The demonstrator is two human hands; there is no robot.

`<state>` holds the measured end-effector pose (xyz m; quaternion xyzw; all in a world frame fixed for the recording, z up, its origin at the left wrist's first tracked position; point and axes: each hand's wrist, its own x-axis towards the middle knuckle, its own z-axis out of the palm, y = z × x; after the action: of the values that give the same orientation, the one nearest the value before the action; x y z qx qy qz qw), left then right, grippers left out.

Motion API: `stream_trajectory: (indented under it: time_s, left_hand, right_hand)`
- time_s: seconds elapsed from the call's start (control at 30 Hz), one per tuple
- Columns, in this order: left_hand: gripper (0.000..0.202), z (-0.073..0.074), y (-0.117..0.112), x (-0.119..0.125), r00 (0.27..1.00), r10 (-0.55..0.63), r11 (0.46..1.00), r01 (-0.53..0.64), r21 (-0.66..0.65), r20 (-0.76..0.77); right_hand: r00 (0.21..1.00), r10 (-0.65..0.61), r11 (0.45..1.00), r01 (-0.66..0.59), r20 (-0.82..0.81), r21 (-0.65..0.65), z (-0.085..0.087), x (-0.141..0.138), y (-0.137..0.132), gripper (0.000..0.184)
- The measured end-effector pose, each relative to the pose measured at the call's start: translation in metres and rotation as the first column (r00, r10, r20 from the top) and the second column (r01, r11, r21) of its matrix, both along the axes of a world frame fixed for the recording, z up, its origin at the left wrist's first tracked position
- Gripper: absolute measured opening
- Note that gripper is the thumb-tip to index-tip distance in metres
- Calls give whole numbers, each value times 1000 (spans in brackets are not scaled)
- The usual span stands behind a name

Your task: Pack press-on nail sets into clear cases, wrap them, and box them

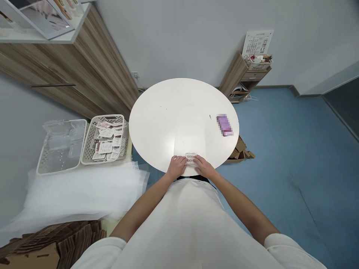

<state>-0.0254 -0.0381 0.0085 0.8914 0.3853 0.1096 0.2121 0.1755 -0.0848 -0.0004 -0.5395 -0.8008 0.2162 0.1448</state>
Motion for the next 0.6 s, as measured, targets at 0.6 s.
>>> stream_trajectory:
  time_s: [0.6]
  left_hand:
    - [37,0,39,-3,974,219,863,-171,-476,48]
  right_hand:
    - [909,-359,865,239,-211,-442,27,-4,49,21]
